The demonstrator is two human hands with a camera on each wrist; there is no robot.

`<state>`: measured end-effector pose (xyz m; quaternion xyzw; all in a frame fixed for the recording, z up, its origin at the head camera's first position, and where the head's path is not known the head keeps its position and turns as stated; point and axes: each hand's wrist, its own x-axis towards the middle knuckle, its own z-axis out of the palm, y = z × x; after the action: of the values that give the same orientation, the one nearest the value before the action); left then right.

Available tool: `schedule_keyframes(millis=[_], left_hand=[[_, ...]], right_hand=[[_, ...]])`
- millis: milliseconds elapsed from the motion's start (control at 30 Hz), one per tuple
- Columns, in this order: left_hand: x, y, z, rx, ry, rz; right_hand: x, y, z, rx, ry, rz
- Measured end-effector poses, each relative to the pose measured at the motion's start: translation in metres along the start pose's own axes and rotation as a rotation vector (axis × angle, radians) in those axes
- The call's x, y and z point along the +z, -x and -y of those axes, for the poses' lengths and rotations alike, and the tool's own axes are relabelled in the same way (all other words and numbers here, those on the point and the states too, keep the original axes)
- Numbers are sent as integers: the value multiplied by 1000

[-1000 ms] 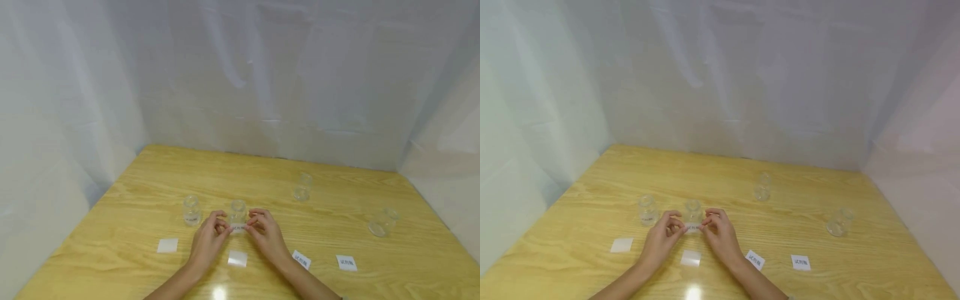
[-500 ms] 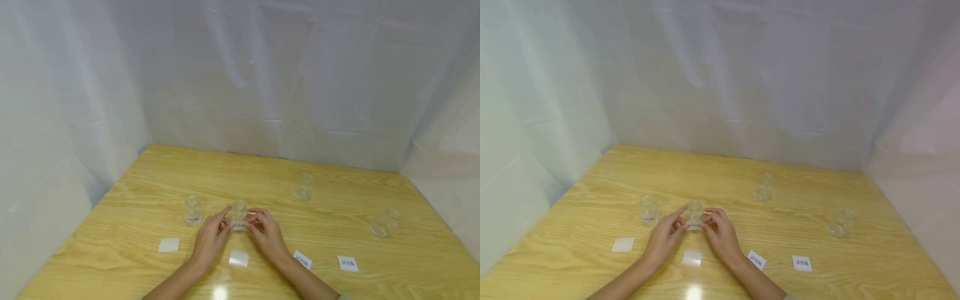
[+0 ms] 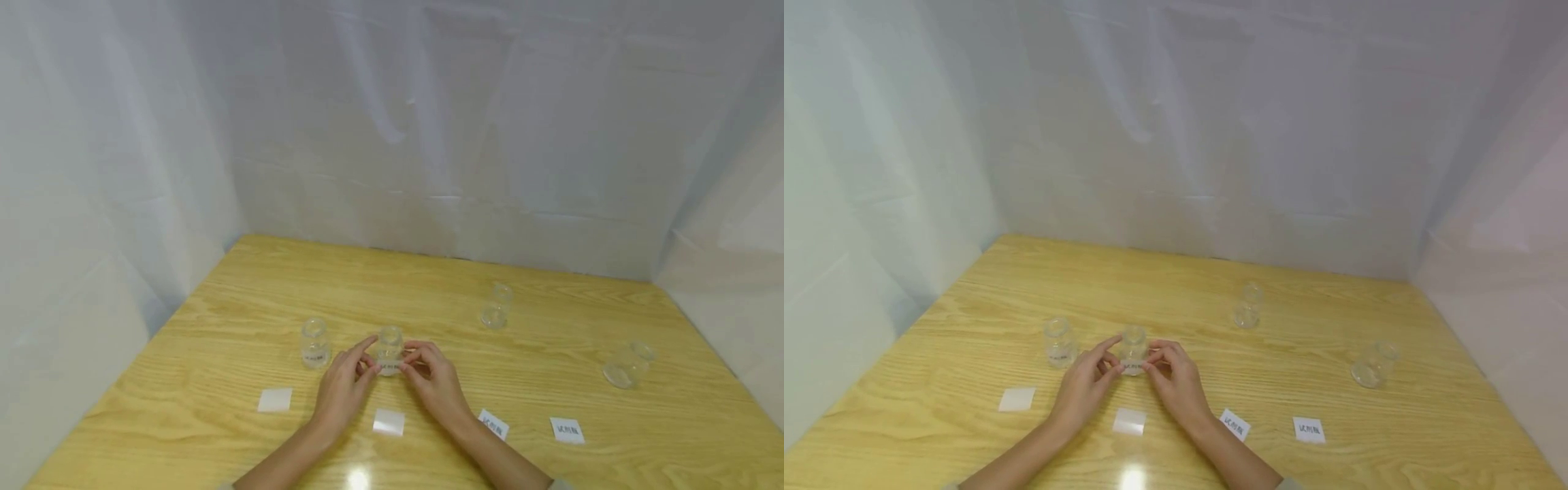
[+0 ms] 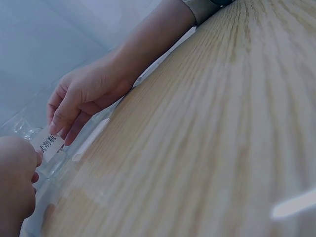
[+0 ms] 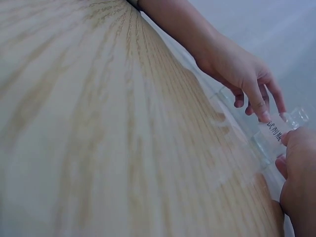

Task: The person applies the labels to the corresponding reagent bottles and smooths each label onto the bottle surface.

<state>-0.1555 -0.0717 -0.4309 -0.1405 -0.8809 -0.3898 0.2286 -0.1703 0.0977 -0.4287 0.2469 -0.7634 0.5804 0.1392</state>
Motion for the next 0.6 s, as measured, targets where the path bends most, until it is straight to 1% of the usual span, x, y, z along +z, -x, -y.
schedule_keyframes(millis=[167,367,600], left_hand=[[1,0,1,5,-3,-13],[1,0,1,9,-5,-25],[1,0,1,19,2,-47]], right_hand=[[-2,-1,20,-19,13,-8],[-1,-1,21,-52,29,-29],[3,-1,23,-26,21,-66]])
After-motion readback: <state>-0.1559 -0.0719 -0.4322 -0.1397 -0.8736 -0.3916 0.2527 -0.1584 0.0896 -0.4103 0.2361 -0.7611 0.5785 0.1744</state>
